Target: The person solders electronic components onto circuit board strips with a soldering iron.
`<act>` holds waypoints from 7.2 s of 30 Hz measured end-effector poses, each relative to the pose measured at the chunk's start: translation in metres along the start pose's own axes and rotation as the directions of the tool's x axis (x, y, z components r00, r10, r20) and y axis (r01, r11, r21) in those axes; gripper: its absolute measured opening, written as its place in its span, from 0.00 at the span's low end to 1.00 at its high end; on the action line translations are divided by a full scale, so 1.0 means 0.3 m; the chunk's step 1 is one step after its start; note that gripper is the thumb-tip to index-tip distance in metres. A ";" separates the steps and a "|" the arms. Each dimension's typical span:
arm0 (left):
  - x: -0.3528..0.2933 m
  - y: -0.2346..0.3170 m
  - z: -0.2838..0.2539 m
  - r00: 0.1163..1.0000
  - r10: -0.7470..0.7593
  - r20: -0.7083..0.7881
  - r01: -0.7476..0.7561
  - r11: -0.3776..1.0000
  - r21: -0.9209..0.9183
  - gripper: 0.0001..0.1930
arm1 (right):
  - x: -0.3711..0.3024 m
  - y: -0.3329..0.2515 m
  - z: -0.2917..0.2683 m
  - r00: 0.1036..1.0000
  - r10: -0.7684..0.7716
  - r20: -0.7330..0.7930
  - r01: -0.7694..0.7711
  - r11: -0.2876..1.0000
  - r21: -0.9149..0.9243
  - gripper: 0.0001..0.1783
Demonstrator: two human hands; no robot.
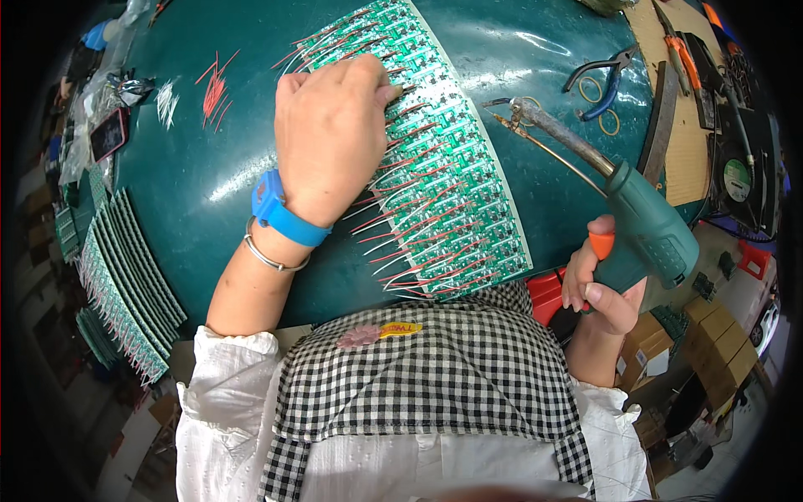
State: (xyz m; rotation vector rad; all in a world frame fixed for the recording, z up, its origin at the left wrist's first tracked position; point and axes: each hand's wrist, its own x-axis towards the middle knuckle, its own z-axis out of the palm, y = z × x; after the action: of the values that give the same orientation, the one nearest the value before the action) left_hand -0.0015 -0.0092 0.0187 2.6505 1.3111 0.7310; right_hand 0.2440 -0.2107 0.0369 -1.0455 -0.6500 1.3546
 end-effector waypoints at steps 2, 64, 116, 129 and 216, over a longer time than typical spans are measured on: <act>0.011 -0.003 -0.026 1.000 -0.007 0.021 0.007 1.000 -0.015 0.06 | -0.003 0.002 -0.005 1.000 -0.001 0.001 0.001 1.000 0.005 0.36; -0.100 0.092 0.031 0.990 0.101 -0.094 -0.124 0.947 -0.296 0.07 | -0.081 0.051 0.038 0.988 0.103 -0.115 -0.103 0.995 0.003 0.32; -0.092 0.149 -0.077 0.991 0.134 -0.027 -0.135 0.928 -0.346 0.07 | -0.113 0.021 -0.001 0.997 0.067 -0.030 -0.067 0.997 -0.029 0.34; -0.120 0.144 -0.004 0.996 0.071 0.047 -0.051 0.938 -0.342 0.05 | -0.127 0.050 -0.014 0.997 0.076 -0.020 -0.077 0.993 -0.086 0.31; -0.119 0.124 0.011 0.996 0.075 0.040 -0.055 0.932 -0.359 0.05 | -0.092 0.046 -0.002 0.995 0.081 -0.055 -0.082 0.996 -0.024 0.35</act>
State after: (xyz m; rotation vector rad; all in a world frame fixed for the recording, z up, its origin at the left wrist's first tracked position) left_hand 0.0086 -0.0595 0.0131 2.4089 0.9701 0.8128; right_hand 0.2339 -0.2390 0.0297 -1.1370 -0.5921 1.3865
